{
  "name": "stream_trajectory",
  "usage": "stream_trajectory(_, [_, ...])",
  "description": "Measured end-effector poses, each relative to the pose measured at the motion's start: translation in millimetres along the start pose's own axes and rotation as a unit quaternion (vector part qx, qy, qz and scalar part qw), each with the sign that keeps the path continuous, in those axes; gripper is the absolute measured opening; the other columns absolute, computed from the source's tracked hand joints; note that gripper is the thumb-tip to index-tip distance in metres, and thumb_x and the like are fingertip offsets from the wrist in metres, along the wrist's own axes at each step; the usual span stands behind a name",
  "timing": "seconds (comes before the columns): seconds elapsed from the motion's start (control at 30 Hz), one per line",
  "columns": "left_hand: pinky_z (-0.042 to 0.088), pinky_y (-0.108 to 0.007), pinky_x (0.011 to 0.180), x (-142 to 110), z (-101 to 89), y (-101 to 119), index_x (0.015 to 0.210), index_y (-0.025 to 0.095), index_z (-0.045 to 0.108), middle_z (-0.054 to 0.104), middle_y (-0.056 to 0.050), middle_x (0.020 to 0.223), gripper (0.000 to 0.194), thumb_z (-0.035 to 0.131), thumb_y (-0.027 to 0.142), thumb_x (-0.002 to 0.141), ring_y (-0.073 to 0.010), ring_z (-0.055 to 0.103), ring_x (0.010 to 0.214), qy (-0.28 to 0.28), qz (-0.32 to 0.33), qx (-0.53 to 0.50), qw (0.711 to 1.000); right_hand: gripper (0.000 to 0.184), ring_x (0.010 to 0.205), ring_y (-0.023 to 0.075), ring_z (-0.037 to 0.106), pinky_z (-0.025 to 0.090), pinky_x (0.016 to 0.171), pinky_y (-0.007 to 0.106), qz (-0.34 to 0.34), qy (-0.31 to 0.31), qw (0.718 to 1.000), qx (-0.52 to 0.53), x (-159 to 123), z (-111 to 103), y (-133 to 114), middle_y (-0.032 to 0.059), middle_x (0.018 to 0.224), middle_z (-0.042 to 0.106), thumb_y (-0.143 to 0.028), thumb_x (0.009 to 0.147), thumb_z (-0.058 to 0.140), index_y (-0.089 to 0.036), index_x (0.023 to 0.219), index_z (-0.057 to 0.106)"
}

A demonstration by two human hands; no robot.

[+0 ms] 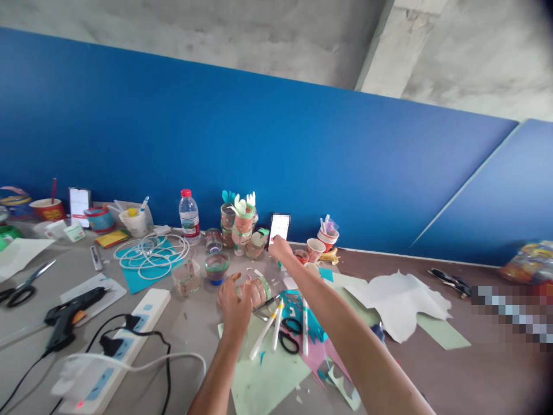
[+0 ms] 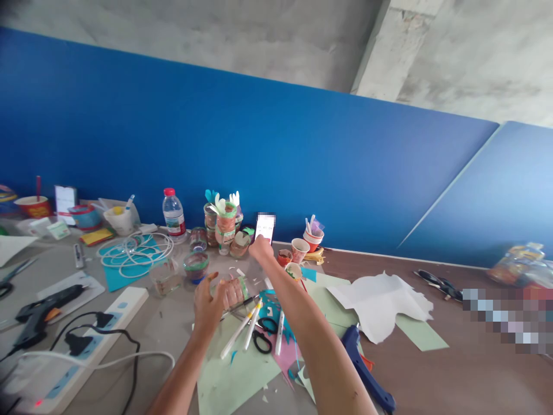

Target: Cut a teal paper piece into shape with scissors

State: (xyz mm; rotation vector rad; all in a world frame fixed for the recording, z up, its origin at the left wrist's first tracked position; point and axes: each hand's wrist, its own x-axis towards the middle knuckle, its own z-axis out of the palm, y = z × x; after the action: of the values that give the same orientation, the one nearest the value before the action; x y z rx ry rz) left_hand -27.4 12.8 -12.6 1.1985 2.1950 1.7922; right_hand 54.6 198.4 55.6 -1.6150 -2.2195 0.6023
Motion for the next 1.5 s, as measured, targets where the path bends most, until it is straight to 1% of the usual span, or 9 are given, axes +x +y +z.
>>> stream_trajectory(0.17, [0.043, -0.054, 0.093, -0.4, 0.7, -1.8, 0.101, 0.023, 0.062, 0.068, -0.014, 0.106, 0.026, 0.051, 0.035, 0.081, -0.0342, 0.058, 0.106, 0.009, 0.004, 0.003, 1.000, 0.032, 0.096, 0.0221, 0.065, 0.054, 0.080, 0.035, -0.017, -0.022, 0.999, -0.015, -1.0, 10.8, 0.4, 0.0089, 0.112, 0.066, -0.027, 0.091, 0.059, -0.018, 0.121, 0.057])
stream_trajectory(0.3, [0.042, -0.054, 0.094, -0.7, 0.8, -3.1, 0.100, 0.022, 0.061, 0.069, -0.012, 0.104, 0.025, 0.049, 0.035, 0.082, -0.0327, 0.059, 0.105, 0.006, 0.004, 0.017, 1.000, 0.054, 0.103, 0.0277, 0.066, 0.052, 0.079, 0.034, -0.023, 0.008, 0.999, -0.029, 2.7, 17.4, -0.3, 0.0137, 0.116, 0.067, -0.019, 0.086, 0.051, -0.018, 0.139, 0.043])
stream_trajectory(0.37, [0.043, -0.053, 0.095, -0.8, 1.5, -3.5, 0.100, 0.022, 0.061, 0.069, -0.011, 0.104, 0.025, 0.048, 0.035, 0.082, -0.0312, 0.059, 0.105, 0.010, 0.005, 0.018, 1.000, 0.057, 0.105, 0.0280, 0.065, 0.051, 0.080, 0.034, -0.027, 0.018, 0.999, -0.037, 3.9, 19.5, 0.9, 0.0136, 0.118, 0.067, -0.018, 0.084, 0.049, -0.019, 0.140, 0.042])
stream_trajectory(0.53, [0.042, -0.050, 0.096, -1.2, 2.9, -1.1, 0.100, 0.022, 0.060, 0.068, -0.010, 0.106, 0.024, 0.049, 0.034, 0.082, -0.0289, 0.059, 0.106, 0.018, 0.002, 0.012, 1.000, 0.040, 0.102, 0.0275, 0.066, 0.050, 0.080, 0.032, -0.041, 0.022, 0.997, -0.063, 5.2, 20.7, 3.5, 0.0120, 0.112, 0.070, -0.019, 0.084, 0.046, -0.019, 0.122, 0.060])
stream_trajectory(0.77, [0.043, -0.051, 0.095, -1.2, 1.3, 0.2, 0.099, 0.022, 0.061, 0.068, -0.010, 0.104, 0.025, 0.048, 0.035, 0.082, -0.0291, 0.059, 0.104, 0.007, -0.002, 0.013, 1.000, 0.035, 0.103, 0.0285, 0.065, 0.048, 0.082, 0.033, -0.056, 0.022, 0.995, -0.083, -1.1, 17.1, -7.6, 0.0152, 0.113, 0.068, -0.018, 0.086, 0.045, -0.015, 0.117, 0.061])
stream_trajectory(1.0, [0.042, -0.050, 0.096, -2.7, 2.7, -0.4, 0.099, 0.021, 0.062, 0.069, -0.010, 0.104, 0.024, 0.051, 0.030, 0.080, -0.0293, 0.059, 0.104, 0.016, 0.001, 0.000, 1.000, 0.058, 0.097, 0.0287, 0.066, 0.049, 0.078, 0.035, -0.049, 0.022, 0.997, -0.055, -13.5, 8.8, -5.3, 0.0177, 0.110, 0.068, -0.018, 0.084, 0.048, -0.012, 0.141, 0.038])
stream_trajectory(1.13, [0.042, -0.048, 0.095, -3.8, 2.9, 1.4, 0.099, 0.022, 0.062, 0.069, -0.009, 0.104, 0.023, 0.050, 0.030, 0.080, -0.0281, 0.059, 0.104, 0.025, 0.007, -0.004, 1.000, 0.052, 0.100, 0.0256, 0.064, 0.047, 0.081, 0.033, -0.051, 0.046, 0.997, -0.019, -23.6, -4.2, -6.5, 0.0178, 0.112, 0.067, -0.017, 0.089, 0.040, -0.010, 0.141, 0.037])
stream_trajectory(1.3, [0.041, -0.049, 0.096, -4.4, 3.9, -0.4, 0.098, 0.021, 0.062, 0.069, -0.011, 0.105, 0.022, 0.050, 0.029, 0.081, -0.0284, 0.059, 0.104, 0.017, 0.009, 0.004, 1.000, 0.032, 0.095, 0.0176, 0.064, 0.047, 0.082, 0.024, -0.165, -0.003, 0.986, 0.033, -43.3, -14.2, -36.8, 0.0049, 0.106, 0.071, -0.021, 0.091, 0.041, -0.020, 0.109, 0.067])
stream_trajectory(1.5, [0.044, -0.047, 0.092, -2.2, 3.9, -3.1, 0.099, 0.019, 0.061, 0.068, -0.011, 0.101, 0.024, 0.049, 0.031, 0.082, -0.0282, 0.060, 0.102, 0.017, 0.017, 0.013, 1.000, 0.026, 0.090, 0.0153, 0.065, 0.046, 0.083, 0.022, -0.263, -0.074, 0.961, 0.048, -56.5, -1.4, -91.7, 0.0012, 0.101, 0.074, -0.018, 0.087, 0.051, -0.021, 0.100, 0.073])
